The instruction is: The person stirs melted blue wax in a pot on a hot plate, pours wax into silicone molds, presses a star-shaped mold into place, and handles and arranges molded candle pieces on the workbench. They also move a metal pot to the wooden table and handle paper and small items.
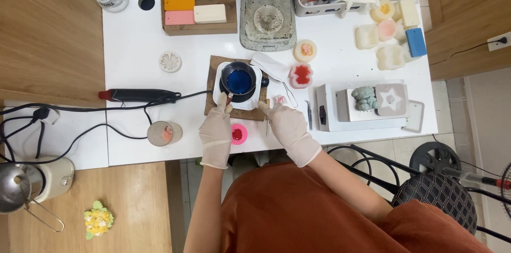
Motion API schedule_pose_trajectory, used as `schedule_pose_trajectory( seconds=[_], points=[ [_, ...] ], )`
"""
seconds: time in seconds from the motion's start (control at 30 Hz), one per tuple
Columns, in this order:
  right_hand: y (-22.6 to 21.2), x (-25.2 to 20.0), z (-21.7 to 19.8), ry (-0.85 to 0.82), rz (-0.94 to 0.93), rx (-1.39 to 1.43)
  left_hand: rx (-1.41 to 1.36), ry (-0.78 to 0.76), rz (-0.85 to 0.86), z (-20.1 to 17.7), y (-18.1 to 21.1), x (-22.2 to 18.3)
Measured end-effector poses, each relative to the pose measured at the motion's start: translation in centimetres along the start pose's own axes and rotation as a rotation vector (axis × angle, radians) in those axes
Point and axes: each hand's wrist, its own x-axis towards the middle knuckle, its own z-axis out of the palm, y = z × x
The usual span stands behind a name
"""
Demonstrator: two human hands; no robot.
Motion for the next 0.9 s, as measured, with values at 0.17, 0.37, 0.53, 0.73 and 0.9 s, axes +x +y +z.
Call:
schedule_pose_trajectory(
  seconds=[0.17,0.37,0.53,0.73,0.9],
  points=[
    [-0.4,0.8,-2.8,0.128,0.082,0.239,0.017,0.031,-0.065,0.3,0.2,0.1],
    [-0.7,3.2,-1.3,0.269,0.206,0.528,0.081,0.006,-0.060,0.4,0.6,0.0],
    [-0.8,2.8,0.8,0.239,0.236,0.382,0.231,-0.022,-0.116,0.2,1.8,0.2],
    [0.5,0.7,1.2,0.229,0.196,0.320,0.284,-0.028,-0.157,0.5,1.3,0.2],
    [2.3,-1.6,-0.8,0.029,0.304,0.676,0.277,-0.021,-0.122,0.3,1.8,-0.2]
  ],
)
